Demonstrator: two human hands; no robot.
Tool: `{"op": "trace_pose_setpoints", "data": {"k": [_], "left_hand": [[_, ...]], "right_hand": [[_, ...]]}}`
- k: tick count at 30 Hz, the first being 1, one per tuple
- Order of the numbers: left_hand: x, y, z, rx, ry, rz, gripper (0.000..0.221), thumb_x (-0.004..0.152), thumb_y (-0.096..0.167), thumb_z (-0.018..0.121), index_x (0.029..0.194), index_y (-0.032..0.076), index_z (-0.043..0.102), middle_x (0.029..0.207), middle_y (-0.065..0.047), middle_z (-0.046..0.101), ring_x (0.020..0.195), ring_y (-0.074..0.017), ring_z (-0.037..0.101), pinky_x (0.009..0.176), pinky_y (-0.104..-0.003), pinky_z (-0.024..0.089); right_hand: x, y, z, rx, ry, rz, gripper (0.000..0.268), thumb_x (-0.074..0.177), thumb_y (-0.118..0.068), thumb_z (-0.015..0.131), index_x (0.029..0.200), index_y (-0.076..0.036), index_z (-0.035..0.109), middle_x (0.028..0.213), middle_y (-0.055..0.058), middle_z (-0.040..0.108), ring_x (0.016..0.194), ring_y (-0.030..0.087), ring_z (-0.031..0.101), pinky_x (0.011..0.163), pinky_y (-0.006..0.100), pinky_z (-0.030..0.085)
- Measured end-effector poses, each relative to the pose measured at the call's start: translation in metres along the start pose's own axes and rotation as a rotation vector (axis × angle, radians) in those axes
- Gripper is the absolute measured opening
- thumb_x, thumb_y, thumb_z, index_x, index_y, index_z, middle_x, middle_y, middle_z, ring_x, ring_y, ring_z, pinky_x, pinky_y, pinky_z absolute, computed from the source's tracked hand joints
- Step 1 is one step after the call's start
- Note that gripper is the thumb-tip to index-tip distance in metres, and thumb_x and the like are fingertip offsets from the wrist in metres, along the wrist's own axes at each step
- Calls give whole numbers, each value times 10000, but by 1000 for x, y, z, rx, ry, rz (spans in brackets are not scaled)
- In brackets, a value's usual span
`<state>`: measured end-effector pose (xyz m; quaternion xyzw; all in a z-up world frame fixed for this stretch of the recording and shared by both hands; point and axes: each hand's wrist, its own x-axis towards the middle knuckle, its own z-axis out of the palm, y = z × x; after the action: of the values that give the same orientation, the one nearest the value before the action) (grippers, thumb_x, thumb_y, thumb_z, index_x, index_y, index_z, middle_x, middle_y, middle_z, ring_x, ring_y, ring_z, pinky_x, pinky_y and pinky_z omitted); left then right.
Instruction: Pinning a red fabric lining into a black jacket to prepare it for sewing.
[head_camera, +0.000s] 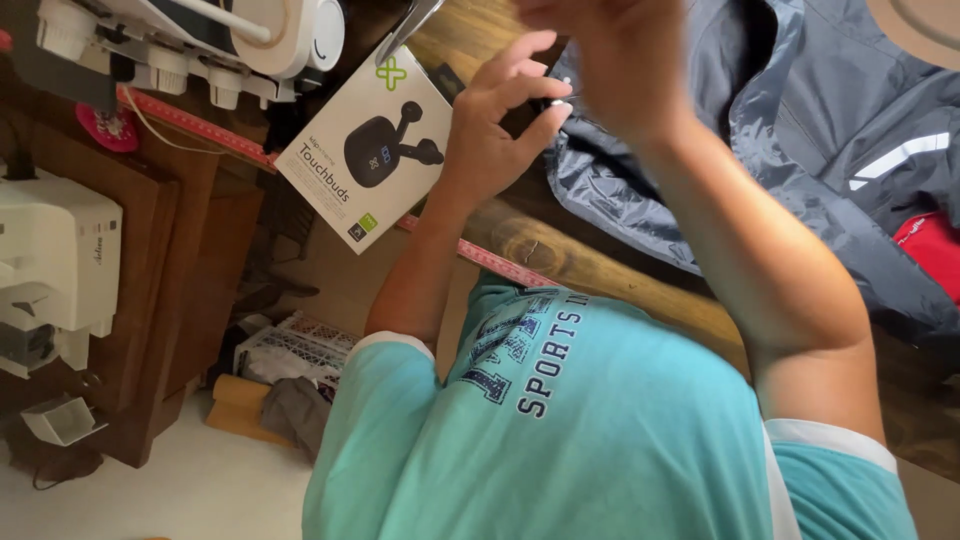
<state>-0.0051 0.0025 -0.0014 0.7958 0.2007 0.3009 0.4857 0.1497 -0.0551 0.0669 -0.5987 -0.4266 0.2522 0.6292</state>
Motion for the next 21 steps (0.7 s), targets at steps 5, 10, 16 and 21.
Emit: {"op": "trace_pose_setpoints", "data": {"k": [5, 10, 16, 21], "left_hand": [[-38, -137, 19, -1340, 65, -345, 364, 1192, 244, 281, 1537, 151, 345, 844, 10, 417, 737, -38, 498, 688, -219, 464], [-21, -22, -53, 143, 393, -386, 776, 1026, 260, 758, 1594, 264, 228, 1452, -79, 569, 1021, -182, 737, 901, -296, 665], [-61, 62, -136, 838, 54, -513, 184, 984, 266, 722, 850, 141, 699, 707, -82, 671, 645, -273, 560, 625, -437, 430], [-64, 101, -128, 863, 202, -156, 100, 1037, 11, 859, 1037, -39, 773, 895, -144, 764, 710, -255, 685, 640, -359, 534]], "right_hand": [[-12, -32, 38, -121, -565, -453, 75, 1095, -30, 477, 1073, 6, 539, 1276, 260, 678, 991, 350, 767, 754, 404, 620], [-51, -27, 5, -387, -700, -378, 369, 1056, -219, 623, 1351, -10, 547, 1503, 204, 504, 1236, 400, 629, 1028, 484, 496], [-124, -1, -120, -905, -58, -326, 288, 1055, -20, 813, 1272, 113, 678, 1323, 308, 668, 1235, 461, 637, 1086, 509, 456], [-200, -4, -165, -1096, 151, -83, 346, 1012, 2, 874, 1263, 157, 694, 1317, 341, 666, 1198, 495, 618, 1072, 548, 440]]}}
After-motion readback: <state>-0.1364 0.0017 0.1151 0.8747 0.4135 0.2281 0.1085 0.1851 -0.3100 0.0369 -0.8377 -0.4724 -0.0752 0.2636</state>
